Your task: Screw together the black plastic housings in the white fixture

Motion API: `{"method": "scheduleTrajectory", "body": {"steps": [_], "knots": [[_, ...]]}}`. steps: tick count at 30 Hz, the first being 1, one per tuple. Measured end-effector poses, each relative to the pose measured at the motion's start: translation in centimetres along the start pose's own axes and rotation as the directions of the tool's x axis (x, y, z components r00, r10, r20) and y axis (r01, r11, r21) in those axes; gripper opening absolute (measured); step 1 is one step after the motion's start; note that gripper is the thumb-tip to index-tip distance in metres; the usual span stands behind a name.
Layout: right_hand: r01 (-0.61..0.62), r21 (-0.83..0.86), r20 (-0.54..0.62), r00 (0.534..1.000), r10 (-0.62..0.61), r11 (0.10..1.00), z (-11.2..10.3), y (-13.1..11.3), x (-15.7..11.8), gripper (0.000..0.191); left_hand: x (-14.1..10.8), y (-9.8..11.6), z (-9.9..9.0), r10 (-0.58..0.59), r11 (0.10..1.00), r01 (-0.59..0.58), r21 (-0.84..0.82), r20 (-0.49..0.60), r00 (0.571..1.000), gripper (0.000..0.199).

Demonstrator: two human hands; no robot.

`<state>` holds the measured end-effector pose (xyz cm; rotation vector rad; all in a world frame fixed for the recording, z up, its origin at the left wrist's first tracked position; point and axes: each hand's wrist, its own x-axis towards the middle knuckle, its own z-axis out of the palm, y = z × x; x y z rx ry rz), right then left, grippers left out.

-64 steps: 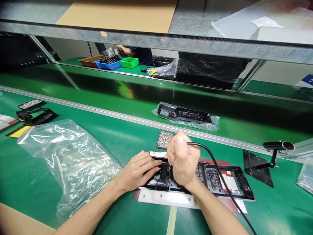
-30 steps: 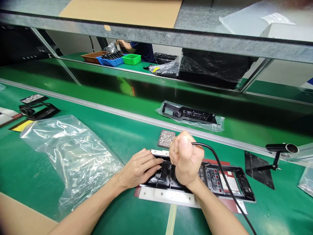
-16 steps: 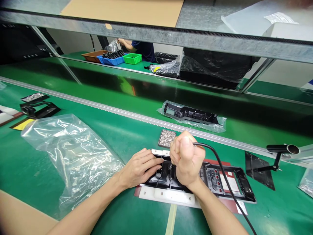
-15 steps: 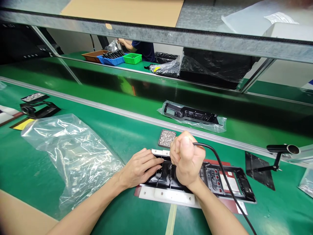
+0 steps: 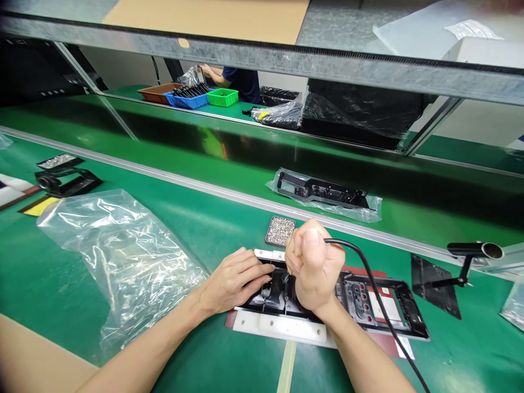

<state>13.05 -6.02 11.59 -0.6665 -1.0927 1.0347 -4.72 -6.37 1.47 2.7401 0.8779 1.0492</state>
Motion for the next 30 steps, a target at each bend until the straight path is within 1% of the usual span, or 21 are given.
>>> {"method": "scheduleTrajectory", "body": {"steps": [9,14,23,30], "knots": [[0.004,-0.013,-0.006,1.000,-0.004,1.000,0.04,-0.05,0.03,0.040,0.11,0.05,0.09,-0.002,1.000,0.002,0.004,0.003,1.000,0.018],[-0.004,0.008,-0.002,1.000,0.004,1.000,0.01,-0.01,0.03,0.039,0.18,0.01,0.09,-0.006,1.000,0.006,-0.004,0.008,1.000,0.018],[-0.007,-0.007,0.004,1.000,0.007,1.000,-0.19,-0.02,0.10,0.039,0.59,0.15,0.01,0.005,1.000,-0.005,0.019,-0.015,1.000,0.018],[-0.009,0.015,0.011,1.000,0.008,1.000,-0.38,-0.06,0.19,0.039,0.69,0.07,0.23,-0.001,1.000,0.001,-0.007,0.004,1.000,0.018]]}}
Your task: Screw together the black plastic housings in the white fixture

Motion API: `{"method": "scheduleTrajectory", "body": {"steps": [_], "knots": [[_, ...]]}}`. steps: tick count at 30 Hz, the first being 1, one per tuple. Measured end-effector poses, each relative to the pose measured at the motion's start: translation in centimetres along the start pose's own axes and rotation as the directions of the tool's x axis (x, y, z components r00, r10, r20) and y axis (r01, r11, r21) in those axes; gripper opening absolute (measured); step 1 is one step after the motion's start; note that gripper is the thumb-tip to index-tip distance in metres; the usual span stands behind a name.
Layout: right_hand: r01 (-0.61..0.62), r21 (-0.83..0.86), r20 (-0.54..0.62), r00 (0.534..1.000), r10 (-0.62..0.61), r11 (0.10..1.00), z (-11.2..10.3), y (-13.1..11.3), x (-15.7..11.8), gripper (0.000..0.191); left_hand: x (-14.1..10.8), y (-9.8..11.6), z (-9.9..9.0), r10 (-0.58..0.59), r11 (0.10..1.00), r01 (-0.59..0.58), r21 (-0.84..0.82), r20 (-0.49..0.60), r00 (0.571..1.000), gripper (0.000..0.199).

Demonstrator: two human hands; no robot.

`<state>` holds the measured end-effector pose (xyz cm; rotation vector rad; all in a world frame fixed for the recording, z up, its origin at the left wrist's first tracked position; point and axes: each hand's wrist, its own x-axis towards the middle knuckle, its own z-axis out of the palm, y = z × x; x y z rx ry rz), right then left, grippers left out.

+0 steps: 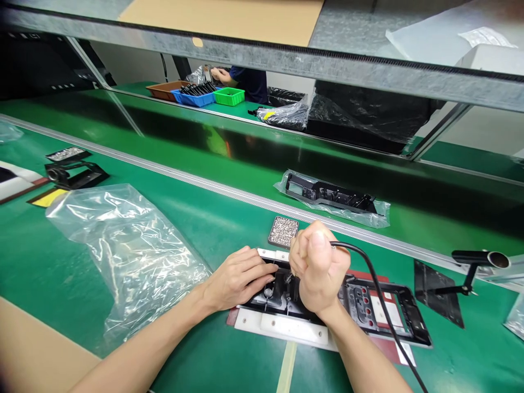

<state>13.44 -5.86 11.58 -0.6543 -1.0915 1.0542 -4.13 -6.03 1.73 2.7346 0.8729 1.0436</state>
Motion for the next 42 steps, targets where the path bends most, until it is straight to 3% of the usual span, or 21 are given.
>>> {"method": "scheduleTrajectory", "body": {"steps": [42], "knots": [[0.018,-0.008,0.004,1.000,-0.018,1.000,0.17,-0.39,0.14,0.039,0.25,0.22,0.00,-0.005,1.000,0.005,-0.006,-0.009,1.000,0.017]]}}
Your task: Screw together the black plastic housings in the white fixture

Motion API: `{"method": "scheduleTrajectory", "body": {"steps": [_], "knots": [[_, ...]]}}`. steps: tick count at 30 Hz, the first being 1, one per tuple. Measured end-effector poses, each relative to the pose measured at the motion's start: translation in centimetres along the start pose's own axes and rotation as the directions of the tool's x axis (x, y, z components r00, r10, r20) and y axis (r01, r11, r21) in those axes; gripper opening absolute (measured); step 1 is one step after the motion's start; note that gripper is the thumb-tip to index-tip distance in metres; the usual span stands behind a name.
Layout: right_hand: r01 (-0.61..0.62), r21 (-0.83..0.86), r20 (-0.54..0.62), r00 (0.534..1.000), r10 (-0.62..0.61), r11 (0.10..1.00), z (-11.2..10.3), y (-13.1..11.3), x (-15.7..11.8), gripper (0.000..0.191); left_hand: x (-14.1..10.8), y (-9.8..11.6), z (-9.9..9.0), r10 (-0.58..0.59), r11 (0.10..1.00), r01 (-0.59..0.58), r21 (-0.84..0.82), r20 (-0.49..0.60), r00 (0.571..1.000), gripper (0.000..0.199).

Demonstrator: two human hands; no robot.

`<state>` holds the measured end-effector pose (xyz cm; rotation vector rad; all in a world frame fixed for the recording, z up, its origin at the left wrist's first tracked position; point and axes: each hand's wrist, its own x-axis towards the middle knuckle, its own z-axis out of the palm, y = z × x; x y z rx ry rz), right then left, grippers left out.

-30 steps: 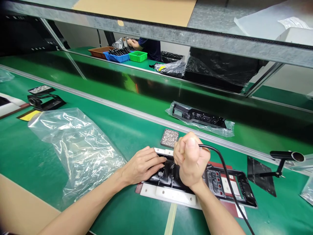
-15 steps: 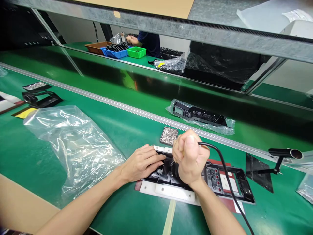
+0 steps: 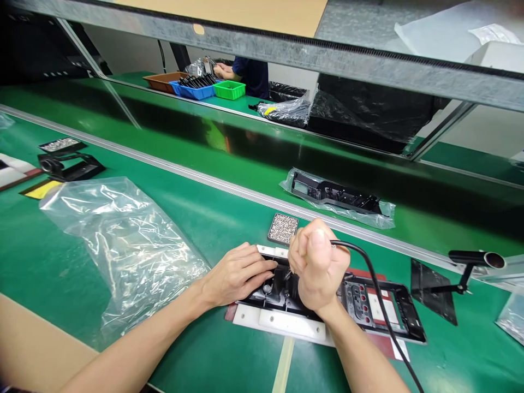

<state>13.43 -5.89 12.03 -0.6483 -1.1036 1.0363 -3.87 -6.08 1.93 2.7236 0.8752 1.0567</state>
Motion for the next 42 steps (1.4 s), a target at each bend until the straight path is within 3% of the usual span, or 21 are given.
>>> {"method": "scheduleTrajectory", "body": {"steps": [42], "knots": [[-0.022,0.004,0.016,1.000,0.022,1.000,-0.06,0.16,-0.25,0.038,-0.13,0.08,-0.03,-0.001,1.000,0.001,0.005,0.005,1.000,0.018]]}}
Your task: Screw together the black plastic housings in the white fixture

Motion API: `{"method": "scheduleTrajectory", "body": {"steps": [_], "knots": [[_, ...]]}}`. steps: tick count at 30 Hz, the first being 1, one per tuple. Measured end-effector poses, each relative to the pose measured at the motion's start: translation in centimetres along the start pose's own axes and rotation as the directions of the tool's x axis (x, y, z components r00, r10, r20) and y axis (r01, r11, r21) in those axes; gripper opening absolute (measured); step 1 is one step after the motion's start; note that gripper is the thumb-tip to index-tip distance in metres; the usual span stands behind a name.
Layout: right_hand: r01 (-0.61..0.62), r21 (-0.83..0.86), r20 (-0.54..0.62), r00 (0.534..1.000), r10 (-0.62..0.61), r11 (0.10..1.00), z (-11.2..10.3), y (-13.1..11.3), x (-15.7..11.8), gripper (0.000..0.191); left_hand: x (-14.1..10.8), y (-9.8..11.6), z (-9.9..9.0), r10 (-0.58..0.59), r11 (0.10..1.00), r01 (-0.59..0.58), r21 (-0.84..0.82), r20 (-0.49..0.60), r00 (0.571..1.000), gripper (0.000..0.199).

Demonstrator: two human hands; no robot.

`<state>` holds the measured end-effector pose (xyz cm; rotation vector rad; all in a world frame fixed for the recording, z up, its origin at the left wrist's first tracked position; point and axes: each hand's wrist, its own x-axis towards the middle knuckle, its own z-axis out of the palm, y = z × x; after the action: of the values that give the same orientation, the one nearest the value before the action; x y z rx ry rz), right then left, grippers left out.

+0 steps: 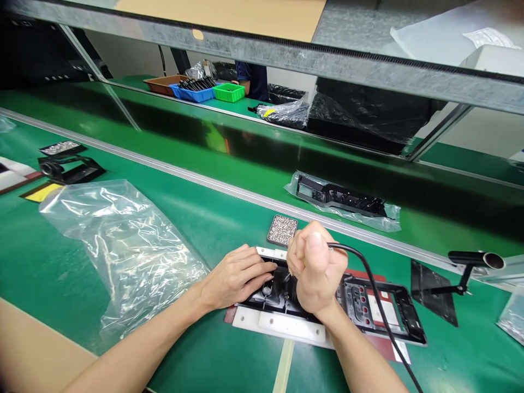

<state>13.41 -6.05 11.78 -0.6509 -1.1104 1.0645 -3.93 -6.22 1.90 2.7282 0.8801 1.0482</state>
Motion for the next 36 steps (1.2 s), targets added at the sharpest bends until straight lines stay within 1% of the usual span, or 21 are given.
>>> {"method": "scheduleTrajectory", "body": {"steps": [27,36], "knots": [[0.005,-0.016,-0.009,1.000,-0.006,1.000,0.18,-0.27,0.06,0.037,0.16,0.10,-0.06,0.001,1.000,-0.001,0.022,-0.007,1.000,0.018],[0.007,-0.012,-0.004,1.000,-0.007,1.000,0.06,-0.27,-0.05,0.038,0.13,0.13,0.03,-0.003,1.000,0.003,0.002,-0.002,1.000,0.018]]}}
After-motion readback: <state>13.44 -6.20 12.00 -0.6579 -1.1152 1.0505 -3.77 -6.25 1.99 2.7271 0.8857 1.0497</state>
